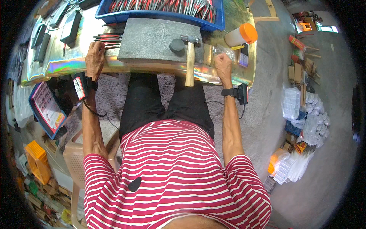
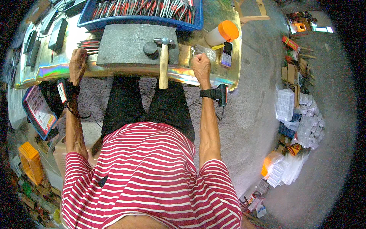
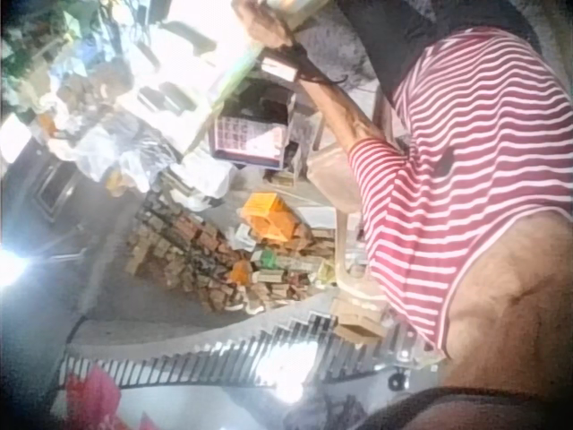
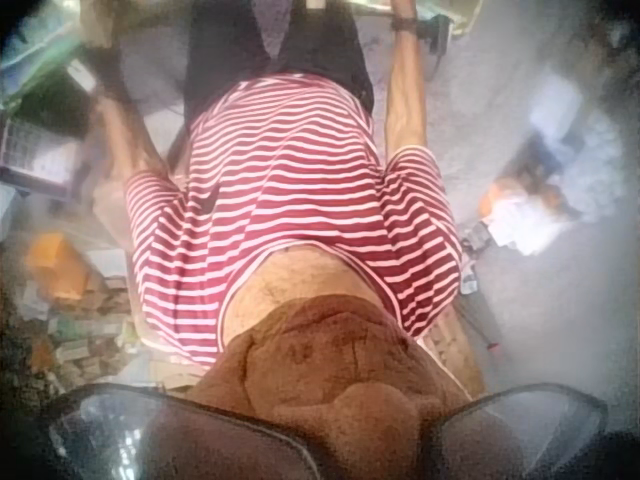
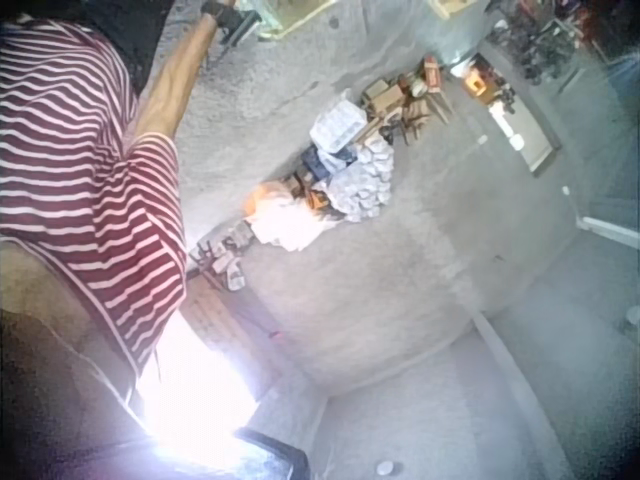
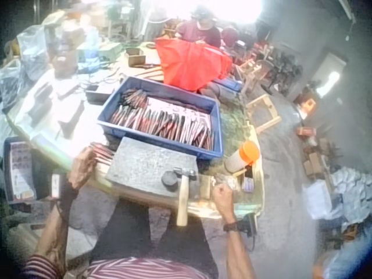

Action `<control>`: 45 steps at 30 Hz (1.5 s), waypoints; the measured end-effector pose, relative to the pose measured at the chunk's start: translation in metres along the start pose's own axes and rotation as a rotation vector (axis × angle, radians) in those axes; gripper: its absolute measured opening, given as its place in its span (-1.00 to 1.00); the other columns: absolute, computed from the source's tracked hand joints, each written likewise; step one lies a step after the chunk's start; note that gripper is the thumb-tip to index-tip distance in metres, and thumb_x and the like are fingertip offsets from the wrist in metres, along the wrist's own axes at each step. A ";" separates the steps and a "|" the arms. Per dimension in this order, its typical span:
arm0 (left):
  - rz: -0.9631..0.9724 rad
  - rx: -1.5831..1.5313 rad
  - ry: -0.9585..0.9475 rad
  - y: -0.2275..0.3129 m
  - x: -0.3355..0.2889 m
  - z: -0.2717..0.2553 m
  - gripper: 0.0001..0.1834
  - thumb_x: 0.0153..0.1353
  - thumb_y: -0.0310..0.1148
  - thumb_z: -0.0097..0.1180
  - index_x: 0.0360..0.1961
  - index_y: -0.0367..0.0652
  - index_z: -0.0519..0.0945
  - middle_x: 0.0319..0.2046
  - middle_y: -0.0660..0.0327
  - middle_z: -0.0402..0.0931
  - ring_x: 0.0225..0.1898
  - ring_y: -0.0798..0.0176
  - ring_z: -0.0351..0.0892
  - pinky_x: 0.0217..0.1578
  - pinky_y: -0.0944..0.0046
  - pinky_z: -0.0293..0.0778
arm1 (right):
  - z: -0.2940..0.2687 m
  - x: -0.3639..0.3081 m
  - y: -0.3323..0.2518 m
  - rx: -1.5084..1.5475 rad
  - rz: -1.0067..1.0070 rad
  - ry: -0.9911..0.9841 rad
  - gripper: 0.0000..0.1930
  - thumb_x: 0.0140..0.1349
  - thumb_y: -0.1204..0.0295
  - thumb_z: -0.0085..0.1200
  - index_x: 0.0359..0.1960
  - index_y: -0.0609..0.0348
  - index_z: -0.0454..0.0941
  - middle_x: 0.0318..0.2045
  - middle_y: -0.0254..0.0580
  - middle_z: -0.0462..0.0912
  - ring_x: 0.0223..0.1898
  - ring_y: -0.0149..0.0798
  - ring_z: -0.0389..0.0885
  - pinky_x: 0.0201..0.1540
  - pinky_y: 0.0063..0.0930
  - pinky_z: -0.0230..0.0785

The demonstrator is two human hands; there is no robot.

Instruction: The person picks up small metal components from a tray and uses a hammer to secure a small pin or fitting onto a metal rod on a stone block.

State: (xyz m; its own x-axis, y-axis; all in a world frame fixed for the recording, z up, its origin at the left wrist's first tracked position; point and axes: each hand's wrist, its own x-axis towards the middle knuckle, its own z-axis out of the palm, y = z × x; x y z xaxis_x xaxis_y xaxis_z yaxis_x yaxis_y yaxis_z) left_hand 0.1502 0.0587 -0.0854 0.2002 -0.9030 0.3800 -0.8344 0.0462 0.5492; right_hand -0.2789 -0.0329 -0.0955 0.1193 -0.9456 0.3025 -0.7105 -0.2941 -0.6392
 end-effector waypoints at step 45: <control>-0.215 -0.876 -0.378 0.204 -0.042 0.012 -0.87 0.06 -0.50 -0.03 -0.36 -0.33 0.43 -0.50 0.29 0.42 -0.42 0.50 0.37 -0.37 0.50 0.31 | -0.034 -0.019 -0.160 1.324 0.287 -0.416 -0.85 0.11 0.47 -0.07 -0.39 0.34 0.34 -0.51 -0.17 0.47 -0.55 -0.46 0.44 -0.52 -0.68 0.33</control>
State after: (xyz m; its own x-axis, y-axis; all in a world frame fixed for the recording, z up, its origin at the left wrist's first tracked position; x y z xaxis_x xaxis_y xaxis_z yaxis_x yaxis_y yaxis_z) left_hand -0.0347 0.1011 0.0010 -0.0014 -0.9996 0.0275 -0.0917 0.0275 0.9954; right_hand -0.1909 0.0367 0.0256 0.4411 -0.8970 -0.0282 0.3932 0.2214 -0.8924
